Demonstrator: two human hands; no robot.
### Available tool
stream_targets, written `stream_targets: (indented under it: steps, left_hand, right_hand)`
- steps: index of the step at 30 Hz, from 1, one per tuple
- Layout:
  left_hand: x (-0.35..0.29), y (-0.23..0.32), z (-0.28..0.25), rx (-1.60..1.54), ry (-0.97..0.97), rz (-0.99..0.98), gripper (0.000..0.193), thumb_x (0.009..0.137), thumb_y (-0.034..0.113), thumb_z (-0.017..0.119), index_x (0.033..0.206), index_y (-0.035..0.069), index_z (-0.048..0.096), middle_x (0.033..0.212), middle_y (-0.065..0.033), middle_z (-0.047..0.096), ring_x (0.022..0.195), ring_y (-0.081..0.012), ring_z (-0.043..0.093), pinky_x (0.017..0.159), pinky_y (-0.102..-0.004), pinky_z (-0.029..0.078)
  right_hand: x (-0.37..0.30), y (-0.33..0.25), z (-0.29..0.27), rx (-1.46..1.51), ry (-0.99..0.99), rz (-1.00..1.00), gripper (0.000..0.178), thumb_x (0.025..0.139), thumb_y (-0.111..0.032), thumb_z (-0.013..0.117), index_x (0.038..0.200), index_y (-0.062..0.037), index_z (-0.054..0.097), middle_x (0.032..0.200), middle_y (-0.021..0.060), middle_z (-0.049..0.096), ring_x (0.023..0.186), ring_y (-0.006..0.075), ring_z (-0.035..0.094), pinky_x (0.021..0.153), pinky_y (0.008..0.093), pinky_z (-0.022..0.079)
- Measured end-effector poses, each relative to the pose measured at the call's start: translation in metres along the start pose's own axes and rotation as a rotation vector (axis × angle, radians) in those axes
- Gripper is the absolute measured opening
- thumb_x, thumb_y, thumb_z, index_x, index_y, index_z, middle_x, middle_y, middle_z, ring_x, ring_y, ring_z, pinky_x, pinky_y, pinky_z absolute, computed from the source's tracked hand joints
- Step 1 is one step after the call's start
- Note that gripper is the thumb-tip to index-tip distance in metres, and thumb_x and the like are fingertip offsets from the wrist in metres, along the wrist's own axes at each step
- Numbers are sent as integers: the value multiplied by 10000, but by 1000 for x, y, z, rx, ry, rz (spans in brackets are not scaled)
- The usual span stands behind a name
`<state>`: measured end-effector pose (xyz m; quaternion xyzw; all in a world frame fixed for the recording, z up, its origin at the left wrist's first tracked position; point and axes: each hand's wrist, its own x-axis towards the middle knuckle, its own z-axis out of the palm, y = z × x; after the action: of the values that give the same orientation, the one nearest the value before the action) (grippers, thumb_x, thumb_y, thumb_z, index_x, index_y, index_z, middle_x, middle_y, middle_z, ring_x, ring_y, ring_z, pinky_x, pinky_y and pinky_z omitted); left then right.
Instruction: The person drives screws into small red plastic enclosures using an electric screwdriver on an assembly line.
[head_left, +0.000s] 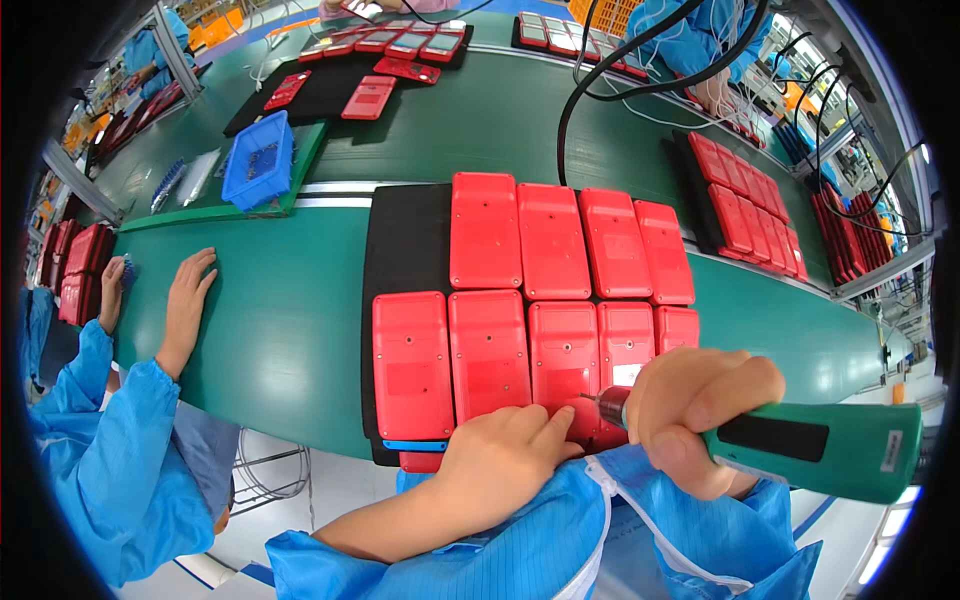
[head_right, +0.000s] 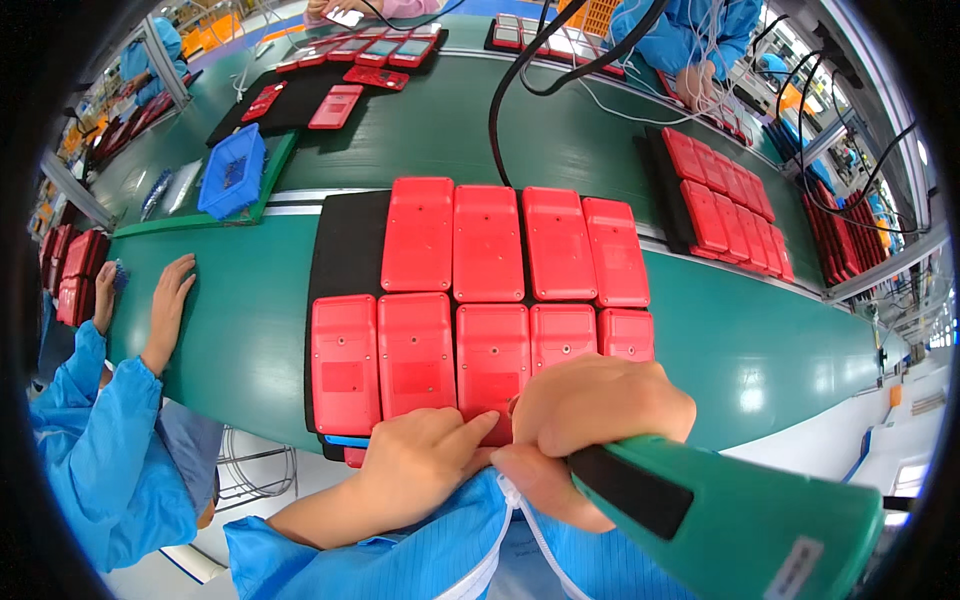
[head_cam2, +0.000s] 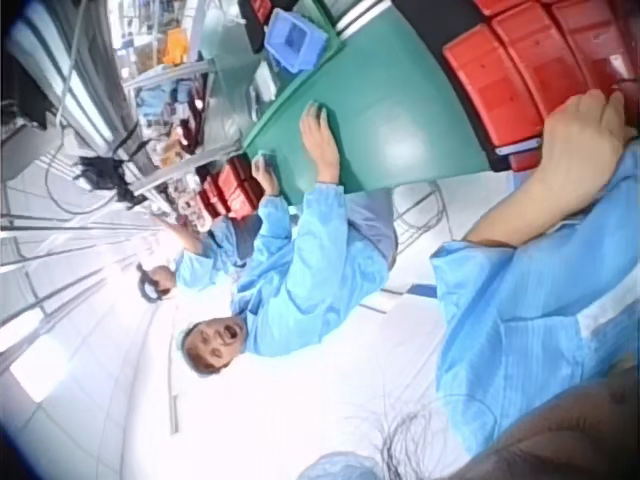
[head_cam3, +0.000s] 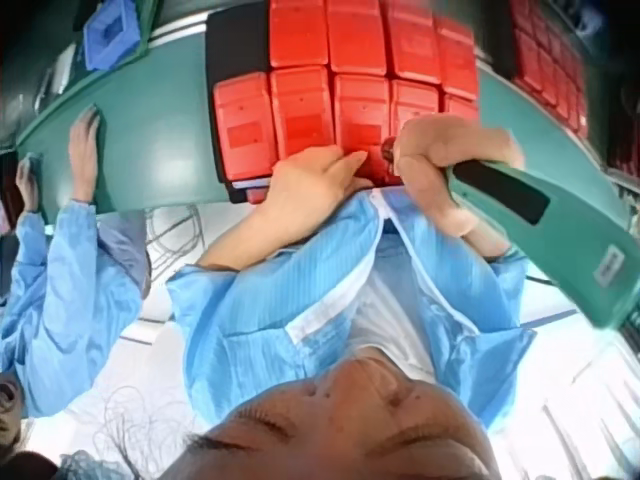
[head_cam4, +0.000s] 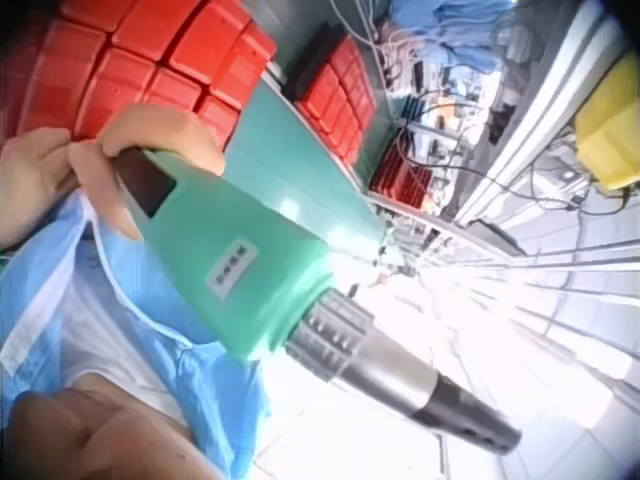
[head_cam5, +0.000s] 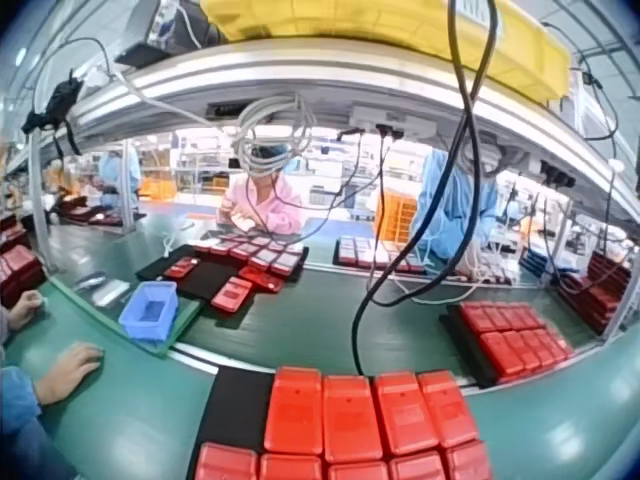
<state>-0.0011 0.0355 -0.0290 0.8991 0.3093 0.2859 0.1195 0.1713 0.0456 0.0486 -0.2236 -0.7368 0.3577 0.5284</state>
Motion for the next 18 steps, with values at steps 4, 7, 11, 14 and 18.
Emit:
stream_targets:
  steps: [4, 7, 11, 14, 18]
  left_hand:
    - [-23, -4, -33, -1069, 382, -701, 133, 869, 153, 512, 882, 26, 550, 695, -41, 536, 540, -87, 457, 475, -228, 371]
    - [-42, -35, -45, -1671, 798, -724, 147, 891, 82, 423, 990, -17, 469, 798, -82, 502, 619, -120, 464, 519, -206, 379]
    - [-65, -42, -57, -1890, 850, -815, 196, 900, 36, 392, 1076, -39, 434, 983, -130, 506, 736, -157, 534, 573, -200, 457]
    - [-91, -49, -64, -1961, 978, -787, 196, 902, 42, 402, 1076, -18, 470, 1066, -155, 535, 800, -148, 586, 581, -180, 475]
    - [-99, -62, -59, -1916, 1191, -824, 172, 914, 87, 414, 1040, 7, 499, 1057, -135, 562, 810, -151, 601, 528, -163, 462]
  right_hand:
    - [-2, 4, 14, 160, 279, 37, 153, 636, 106, 611, 612, 15, 490, 517, 108, 505, 431, 219, 514, 398, 289, 398]
    - [-9, 5, 0, 131, 168, 91, 266, 710, 58, 603, 890, -37, 432, 589, 98, 528, 448, 190, 506, 413, 301, 408]
    - [-14, -18, -1, 234, 472, -5, 350, 772, -122, 652, 972, -121, 364, 545, 32, 460, 387, 144, 430, 364, 274, 352]
    - [-17, -19, -10, 248, 373, -115, 309, 807, -150, 621, 953, -130, 350, 546, -12, 451, 386, 117, 423, 381, 252, 346]
    - [-37, -25, -32, 66, 478, -207, 270, 821, -147, 600, 947, -140, 362, 548, -33, 422, 412, 93, 413, 436, 218, 345]
